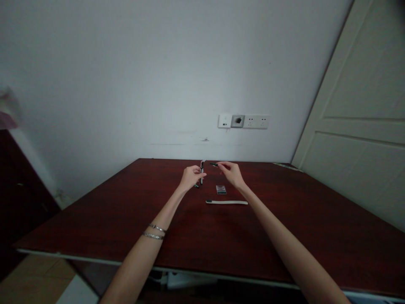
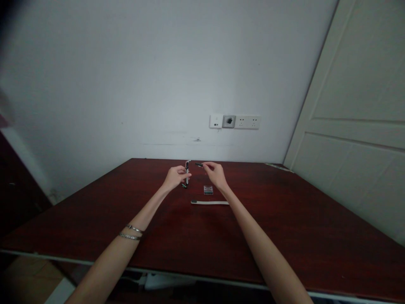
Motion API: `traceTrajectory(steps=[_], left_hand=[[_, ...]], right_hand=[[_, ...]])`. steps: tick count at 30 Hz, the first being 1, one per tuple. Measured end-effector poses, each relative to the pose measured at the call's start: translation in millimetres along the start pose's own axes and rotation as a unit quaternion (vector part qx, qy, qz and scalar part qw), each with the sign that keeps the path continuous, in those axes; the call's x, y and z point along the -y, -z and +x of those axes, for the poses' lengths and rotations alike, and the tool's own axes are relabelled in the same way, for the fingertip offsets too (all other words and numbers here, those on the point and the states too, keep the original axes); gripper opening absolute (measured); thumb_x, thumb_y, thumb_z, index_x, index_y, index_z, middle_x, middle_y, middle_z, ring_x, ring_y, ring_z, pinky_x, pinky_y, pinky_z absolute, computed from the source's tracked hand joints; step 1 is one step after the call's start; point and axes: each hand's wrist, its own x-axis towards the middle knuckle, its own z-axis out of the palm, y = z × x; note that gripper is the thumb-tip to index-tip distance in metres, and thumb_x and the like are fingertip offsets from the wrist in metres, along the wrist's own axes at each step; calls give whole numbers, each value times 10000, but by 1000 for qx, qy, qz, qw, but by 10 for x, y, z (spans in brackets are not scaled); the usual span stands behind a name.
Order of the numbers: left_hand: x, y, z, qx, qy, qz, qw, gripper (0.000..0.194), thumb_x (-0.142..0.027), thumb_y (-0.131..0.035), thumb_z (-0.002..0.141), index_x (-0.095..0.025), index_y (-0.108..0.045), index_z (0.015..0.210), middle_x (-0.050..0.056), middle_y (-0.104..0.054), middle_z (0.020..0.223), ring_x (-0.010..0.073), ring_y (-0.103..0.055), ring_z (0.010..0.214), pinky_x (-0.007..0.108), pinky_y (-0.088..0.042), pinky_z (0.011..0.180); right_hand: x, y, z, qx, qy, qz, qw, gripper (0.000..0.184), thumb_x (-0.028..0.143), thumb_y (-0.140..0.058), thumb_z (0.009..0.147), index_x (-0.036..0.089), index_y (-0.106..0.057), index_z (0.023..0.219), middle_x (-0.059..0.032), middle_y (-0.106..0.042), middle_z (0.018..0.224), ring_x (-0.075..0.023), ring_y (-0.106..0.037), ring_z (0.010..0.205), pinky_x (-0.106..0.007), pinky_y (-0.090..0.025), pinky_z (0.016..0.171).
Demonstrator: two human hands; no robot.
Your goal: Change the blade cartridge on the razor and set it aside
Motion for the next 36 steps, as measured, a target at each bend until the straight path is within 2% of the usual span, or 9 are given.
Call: traceTrajectory(steps=[4,9,13,18,24,36], left_hand=[[59,-37,-98,10,-72,101,992,227,-276,-711,635,-139,-553,725,10,-637,639,142,-609,605,221,-434,538],[46,-96,-245,32,-129,236,963,222,-286,-697,674,-156,-541,766,-5,-623,658,131,-581,586,213,-382,539],[-25,-166,-334,34,-141,312,939,191,-286,-675,712,-161,-562,800,27,-645,709,158,-604,638,225,-376,572],[-105,-232,-401,0,-139,397,907,195,-347,-637,752,-163,-579,779,61,-656,718,188,-621,672,238,-371,590],[-130,-267,-420,-29,-135,391,910,244,-390,-648,734,-163,-565,765,50,-653,691,174,-609,633,226,-347,561],[-163,-289,-437,-33,-130,369,920,246,-380,-650,732,-165,-534,701,22,-614,639,147,-561,577,224,-311,539]], right_hand=[[36,-60,2,-4,-24,36,999,314,364,-573,725,105,-694,856,-87,-696,787,-150,-583,567,-249,-478,503],[63,-86,-59,-3,-29,40,999,304,365,-580,711,114,-702,831,-86,-700,784,-147,-574,541,-257,-471,505],[81,-79,-102,-14,-31,33,999,319,367,-589,703,107,-704,847,-93,-702,771,-156,-573,542,-268,-466,521],[120,-91,-137,-15,-29,32,999,311,368,-584,707,119,-710,844,-92,-703,770,-174,-595,594,-274,-469,548],[205,-96,-161,-21,-42,44,998,320,366,-589,701,110,-707,853,-91,-702,779,-158,-579,559,-271,-466,545],[285,-83,-183,-5,-29,54,998,337,391,-594,709,111,-706,861,-83,-696,758,-157,-583,579,-266,-471,563]])
